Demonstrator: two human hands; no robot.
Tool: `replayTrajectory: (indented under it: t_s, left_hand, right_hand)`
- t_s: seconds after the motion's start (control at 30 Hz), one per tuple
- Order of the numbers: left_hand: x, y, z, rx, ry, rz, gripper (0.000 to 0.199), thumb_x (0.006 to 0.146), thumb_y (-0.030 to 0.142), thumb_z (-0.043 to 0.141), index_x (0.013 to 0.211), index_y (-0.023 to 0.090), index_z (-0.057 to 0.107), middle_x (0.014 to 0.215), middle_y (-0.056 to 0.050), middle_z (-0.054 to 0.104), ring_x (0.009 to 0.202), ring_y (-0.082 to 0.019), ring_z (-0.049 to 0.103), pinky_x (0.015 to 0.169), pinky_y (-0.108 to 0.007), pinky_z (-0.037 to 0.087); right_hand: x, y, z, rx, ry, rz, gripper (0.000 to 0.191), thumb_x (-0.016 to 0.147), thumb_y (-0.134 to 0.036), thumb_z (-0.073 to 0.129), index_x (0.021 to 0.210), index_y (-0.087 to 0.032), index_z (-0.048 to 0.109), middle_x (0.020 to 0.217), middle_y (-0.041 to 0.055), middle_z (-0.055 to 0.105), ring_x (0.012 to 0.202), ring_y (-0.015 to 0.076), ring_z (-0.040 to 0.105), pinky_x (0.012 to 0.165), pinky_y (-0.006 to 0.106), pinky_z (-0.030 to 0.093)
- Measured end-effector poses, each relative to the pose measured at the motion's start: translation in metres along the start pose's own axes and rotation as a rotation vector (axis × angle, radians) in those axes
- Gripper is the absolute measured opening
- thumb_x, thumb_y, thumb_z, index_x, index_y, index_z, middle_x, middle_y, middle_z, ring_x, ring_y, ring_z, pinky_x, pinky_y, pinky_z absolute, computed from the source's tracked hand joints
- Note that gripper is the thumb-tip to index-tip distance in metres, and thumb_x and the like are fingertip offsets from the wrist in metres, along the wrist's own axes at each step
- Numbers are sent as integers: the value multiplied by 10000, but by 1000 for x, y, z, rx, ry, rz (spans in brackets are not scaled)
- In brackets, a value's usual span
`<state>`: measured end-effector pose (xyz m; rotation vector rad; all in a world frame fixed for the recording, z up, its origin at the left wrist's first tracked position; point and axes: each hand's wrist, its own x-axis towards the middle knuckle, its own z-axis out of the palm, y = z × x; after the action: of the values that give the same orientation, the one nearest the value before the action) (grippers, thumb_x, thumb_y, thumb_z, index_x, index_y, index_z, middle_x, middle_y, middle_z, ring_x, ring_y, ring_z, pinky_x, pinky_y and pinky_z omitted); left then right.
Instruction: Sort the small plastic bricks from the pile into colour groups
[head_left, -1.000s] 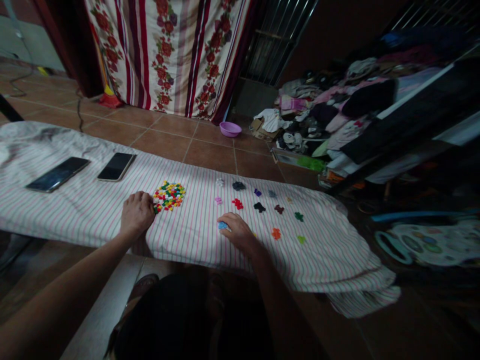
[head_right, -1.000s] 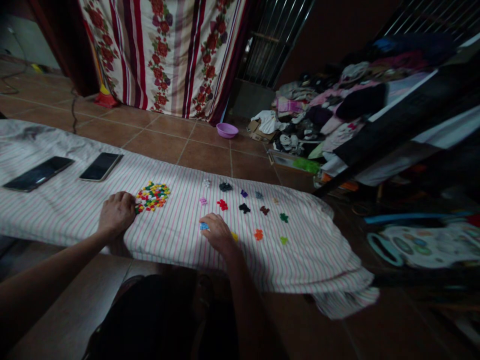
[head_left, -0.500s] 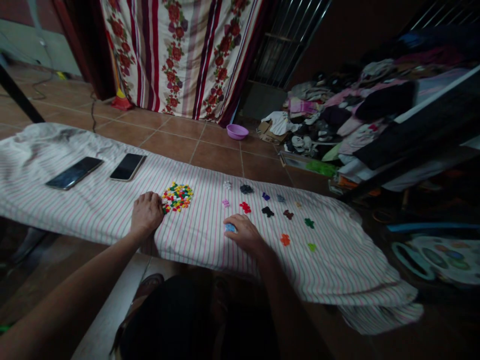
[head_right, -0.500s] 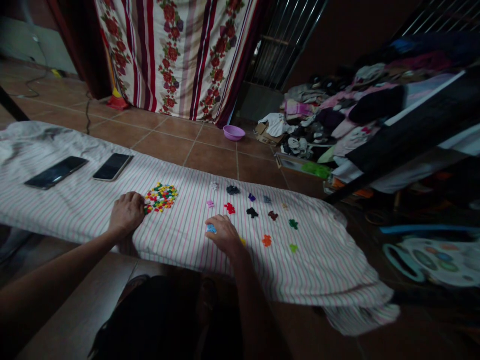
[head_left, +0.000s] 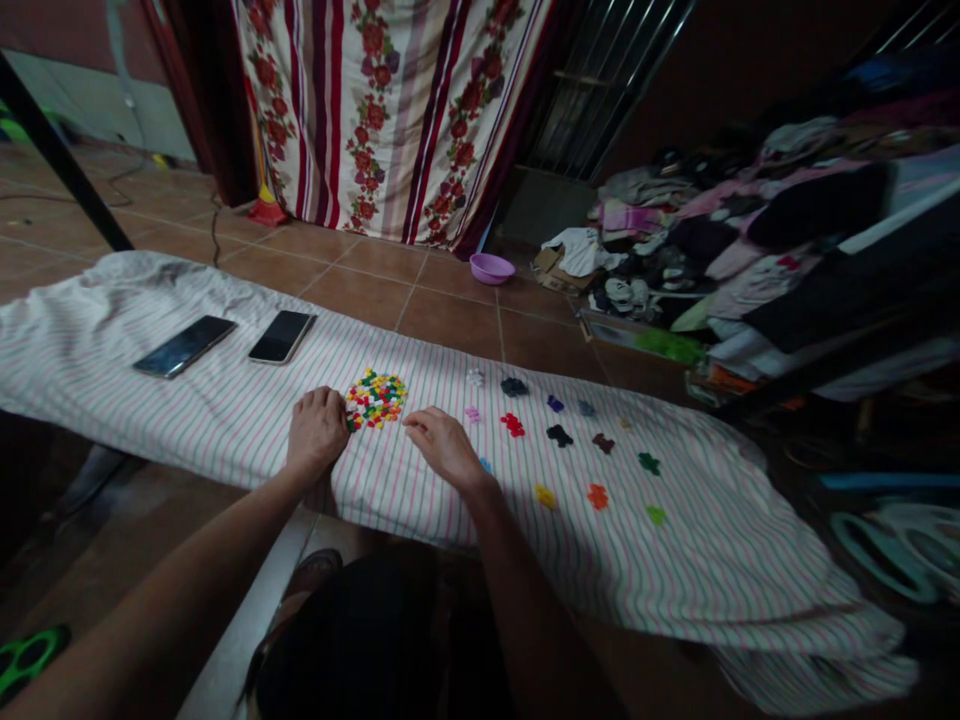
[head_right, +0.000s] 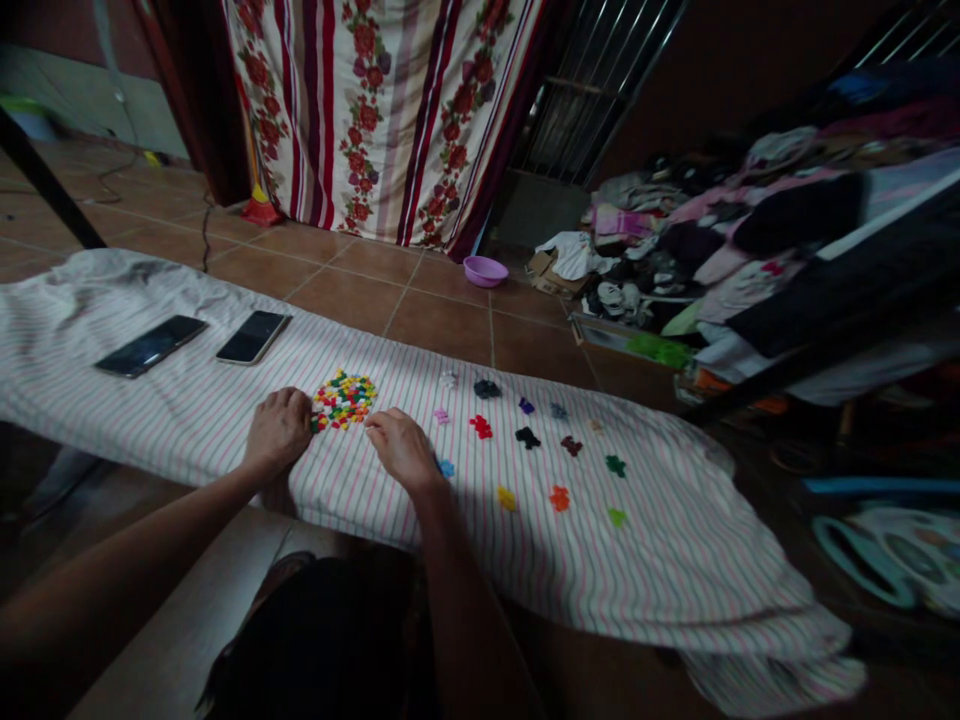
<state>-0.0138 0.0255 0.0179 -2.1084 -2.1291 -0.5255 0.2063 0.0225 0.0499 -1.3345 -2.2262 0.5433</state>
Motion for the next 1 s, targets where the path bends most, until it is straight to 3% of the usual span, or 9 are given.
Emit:
replayTrajectory:
  t_s: [0.27,0.5,1.0]
  left_hand:
    - [1,-4,7,24,51,25,276,936,280,317,964,159,563,1003,-125,594,957,-258,524,807,-388,386]
    - [3,-4,7,-4,31,2,298,945,315,314,993,159,563,1027,-125,592,988,-260,519,839,-391,383]
    - [3,-3,6,-10,16,8,322,957,323,285,986,159,560,1014,-117,586,979,-250,518,868,-397,381]
  right_hand:
    - [42,-38,42,-77,11,9,262,931,-188,510,1119,-228,688,1048,70,613,1007,173,568,908,285,440]
    - [59,-40,59,-116,25,54,311,939,-183,472,1131,-264,702,1051,91,586,1015,198,543,923,314,441]
    - [70,-51,64,-169,-47,113,303,945,-201,460,1085,-245,724,1036,115,606,1039,234,540,882,321,423]
